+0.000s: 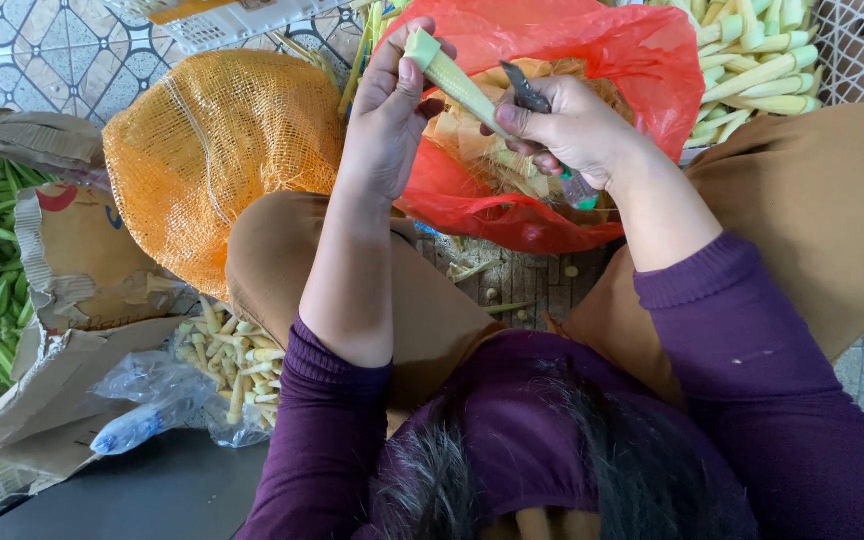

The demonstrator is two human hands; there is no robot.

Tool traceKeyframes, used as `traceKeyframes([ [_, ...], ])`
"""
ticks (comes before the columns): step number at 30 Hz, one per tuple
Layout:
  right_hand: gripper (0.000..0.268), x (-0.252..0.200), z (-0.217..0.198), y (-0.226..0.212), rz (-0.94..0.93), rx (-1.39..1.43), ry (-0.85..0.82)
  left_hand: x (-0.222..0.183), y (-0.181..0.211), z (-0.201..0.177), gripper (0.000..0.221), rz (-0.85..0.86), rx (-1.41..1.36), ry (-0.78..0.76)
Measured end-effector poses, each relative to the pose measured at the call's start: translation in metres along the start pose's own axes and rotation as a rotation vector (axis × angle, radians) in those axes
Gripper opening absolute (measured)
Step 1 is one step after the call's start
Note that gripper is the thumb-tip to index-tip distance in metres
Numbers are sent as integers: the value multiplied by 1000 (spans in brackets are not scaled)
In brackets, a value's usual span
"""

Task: Peeling the husks off baby corn using a small knife

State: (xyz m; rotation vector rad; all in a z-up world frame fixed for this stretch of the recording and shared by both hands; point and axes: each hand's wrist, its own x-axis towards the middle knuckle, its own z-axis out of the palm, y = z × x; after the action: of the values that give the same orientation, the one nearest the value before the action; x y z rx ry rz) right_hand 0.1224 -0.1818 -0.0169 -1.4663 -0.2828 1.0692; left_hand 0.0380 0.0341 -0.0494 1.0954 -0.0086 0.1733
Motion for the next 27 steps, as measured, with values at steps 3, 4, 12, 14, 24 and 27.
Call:
traceKeyframes([
  [3, 14, 2, 1, 0, 43, -126, 69, -1, -2, 0, 38, -32, 32, 28],
  [4, 14, 3, 2, -1, 63, -218, 104, -1, -3, 1, 36, -44, -10, 25],
  [12, 9, 8, 0, 12, -386, -720, 258, -1, -1, 12, 32, -63, 155, 20],
  [14, 11, 9, -2, 16, -443, -718, 275, 1, -12, 12, 31, -57, 164, 16],
  [24, 25, -11, -14, -9, -201, -803, 324, 1, 12, 12, 51, -114, 77, 151],
  [27, 53, -10, -6, -9, -157, -788, 254, -2, 15, 3, 46, -66, -109, 198],
])
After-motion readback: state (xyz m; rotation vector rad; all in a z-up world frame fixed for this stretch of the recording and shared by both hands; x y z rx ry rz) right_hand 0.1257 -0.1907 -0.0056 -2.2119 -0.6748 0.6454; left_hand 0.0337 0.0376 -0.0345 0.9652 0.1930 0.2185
